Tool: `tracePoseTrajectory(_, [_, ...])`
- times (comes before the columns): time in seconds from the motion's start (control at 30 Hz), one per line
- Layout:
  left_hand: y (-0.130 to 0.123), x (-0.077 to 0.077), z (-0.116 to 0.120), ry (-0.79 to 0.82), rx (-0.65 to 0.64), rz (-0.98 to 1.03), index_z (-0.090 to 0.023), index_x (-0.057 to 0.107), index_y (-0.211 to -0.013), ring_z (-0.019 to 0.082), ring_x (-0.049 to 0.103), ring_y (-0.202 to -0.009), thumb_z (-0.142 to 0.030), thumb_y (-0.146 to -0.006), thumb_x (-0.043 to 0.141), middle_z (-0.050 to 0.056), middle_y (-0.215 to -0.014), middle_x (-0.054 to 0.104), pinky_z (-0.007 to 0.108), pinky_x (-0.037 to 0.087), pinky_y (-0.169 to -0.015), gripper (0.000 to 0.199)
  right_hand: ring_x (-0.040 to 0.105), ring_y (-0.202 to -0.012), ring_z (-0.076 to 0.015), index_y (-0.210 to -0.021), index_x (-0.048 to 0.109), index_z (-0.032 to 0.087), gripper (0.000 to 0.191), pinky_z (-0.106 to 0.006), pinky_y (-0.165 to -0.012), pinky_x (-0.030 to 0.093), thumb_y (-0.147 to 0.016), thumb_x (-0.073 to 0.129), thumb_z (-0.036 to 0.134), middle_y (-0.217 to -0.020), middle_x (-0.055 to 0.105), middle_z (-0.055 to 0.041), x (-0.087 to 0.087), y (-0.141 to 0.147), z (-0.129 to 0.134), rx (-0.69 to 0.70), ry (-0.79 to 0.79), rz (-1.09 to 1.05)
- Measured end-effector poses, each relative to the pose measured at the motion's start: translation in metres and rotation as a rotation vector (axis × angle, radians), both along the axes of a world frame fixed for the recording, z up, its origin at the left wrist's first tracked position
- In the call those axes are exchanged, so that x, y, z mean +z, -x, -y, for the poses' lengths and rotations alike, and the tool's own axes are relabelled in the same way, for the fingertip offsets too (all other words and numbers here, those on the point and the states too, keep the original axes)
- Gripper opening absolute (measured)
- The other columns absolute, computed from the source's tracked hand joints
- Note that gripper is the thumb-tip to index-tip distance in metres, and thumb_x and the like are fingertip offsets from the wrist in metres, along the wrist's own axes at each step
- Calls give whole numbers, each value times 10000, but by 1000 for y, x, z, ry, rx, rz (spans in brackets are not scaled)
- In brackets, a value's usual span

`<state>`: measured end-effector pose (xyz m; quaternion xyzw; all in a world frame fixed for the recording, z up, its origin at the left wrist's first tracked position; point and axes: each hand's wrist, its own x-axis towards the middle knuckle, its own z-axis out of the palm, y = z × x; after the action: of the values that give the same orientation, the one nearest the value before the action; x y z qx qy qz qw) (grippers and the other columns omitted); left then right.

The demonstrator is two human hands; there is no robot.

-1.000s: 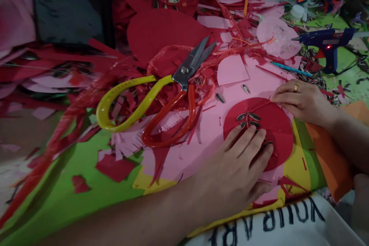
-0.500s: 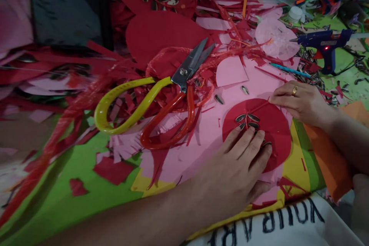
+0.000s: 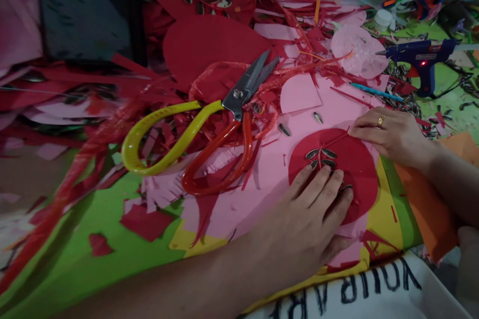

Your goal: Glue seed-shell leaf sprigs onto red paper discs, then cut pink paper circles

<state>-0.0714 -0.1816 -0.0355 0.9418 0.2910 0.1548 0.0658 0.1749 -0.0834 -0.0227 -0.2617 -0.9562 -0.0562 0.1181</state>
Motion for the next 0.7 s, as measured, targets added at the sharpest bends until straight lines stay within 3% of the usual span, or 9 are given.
tracePoseTrajectory(0.5, [-1, 1, 1, 27, -4, -10, -139, 579, -1291, 298, 540, -1208, -488, -941, 412, 140, -1325, 602, 456, 387, -1046, 521, 587, -867, -166, -947, 681, 173, 227, -271, -705, 467, -937, 460, 123, -920, 707, -34, 4, 6, 3, 8, -105, 41])
tracePoseTrajectory(0.7, [0, 1, 1, 21, -3, -21, -143, 577, -1291, 290, 539, -1204, -479, -938, 419, 139, -1308, 609, 450, 381, -1052, 513, 592, -884, -165, -975, 695, 198, 275, -276, -679, 452, -947, 431, 125, -958, 706, -44, 7, 5, 4, -23, -78, 146])
